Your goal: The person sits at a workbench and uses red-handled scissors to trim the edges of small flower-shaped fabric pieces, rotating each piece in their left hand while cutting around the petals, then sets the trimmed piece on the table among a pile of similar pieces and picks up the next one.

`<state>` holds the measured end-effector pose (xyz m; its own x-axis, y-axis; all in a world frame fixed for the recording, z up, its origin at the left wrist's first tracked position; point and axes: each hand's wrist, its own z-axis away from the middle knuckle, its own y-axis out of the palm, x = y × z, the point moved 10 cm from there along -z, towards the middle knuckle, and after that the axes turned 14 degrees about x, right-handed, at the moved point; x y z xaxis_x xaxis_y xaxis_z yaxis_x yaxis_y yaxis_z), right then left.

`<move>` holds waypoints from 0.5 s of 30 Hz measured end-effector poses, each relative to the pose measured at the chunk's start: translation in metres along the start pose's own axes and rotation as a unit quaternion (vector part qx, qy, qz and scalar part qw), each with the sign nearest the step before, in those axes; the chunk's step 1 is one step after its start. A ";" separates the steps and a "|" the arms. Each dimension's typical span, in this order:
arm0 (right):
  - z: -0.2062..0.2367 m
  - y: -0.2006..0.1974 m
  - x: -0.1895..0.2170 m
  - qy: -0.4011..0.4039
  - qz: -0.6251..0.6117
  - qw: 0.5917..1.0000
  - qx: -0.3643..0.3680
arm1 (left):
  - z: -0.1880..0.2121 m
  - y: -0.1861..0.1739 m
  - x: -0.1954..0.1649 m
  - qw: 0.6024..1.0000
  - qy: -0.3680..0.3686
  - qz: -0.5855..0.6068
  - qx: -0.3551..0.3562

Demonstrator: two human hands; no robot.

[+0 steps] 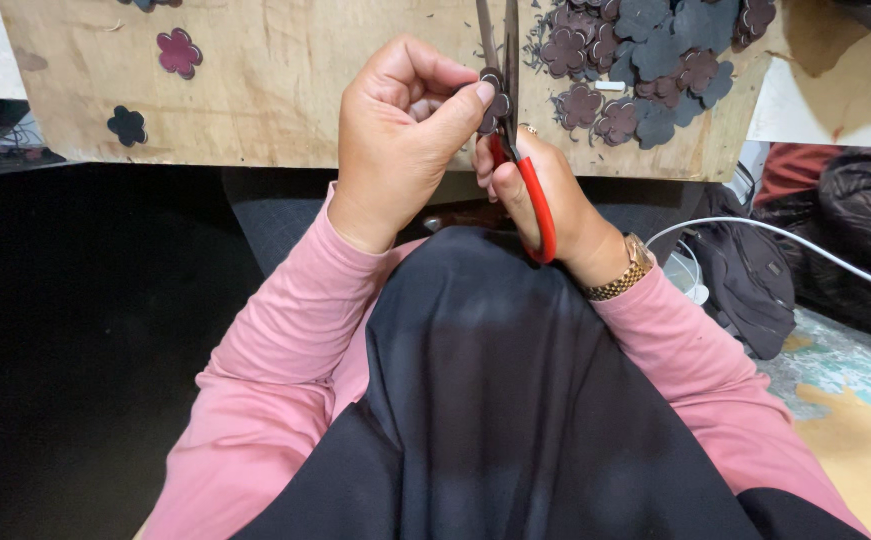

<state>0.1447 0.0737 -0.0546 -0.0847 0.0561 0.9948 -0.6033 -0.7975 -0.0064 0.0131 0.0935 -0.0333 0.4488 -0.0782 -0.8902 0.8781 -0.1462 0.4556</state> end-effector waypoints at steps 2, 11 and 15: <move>0.000 0.001 -0.003 0.009 -0.022 1.000 0.001 | 0.001 0.000 0.001 1.000 -0.006 0.000 0.005; 0.001 0.001 -0.016 0.025 -0.091 0.995 -0.004 | 0.001 0.002 -0.004 0.999 0.001 -0.031 0.016; 0.002 0.002 -0.014 0.002 -0.096 0.995 0.005 | 0.001 0.008 -0.014 0.996 0.033 -0.062 0.057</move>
<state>0.1469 0.0703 -0.0684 0.0279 0.2111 0.9771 -0.6007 -0.7777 0.1852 0.0133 0.0929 -0.0170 0.3508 0.0118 -0.9364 0.9048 -0.2620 0.3357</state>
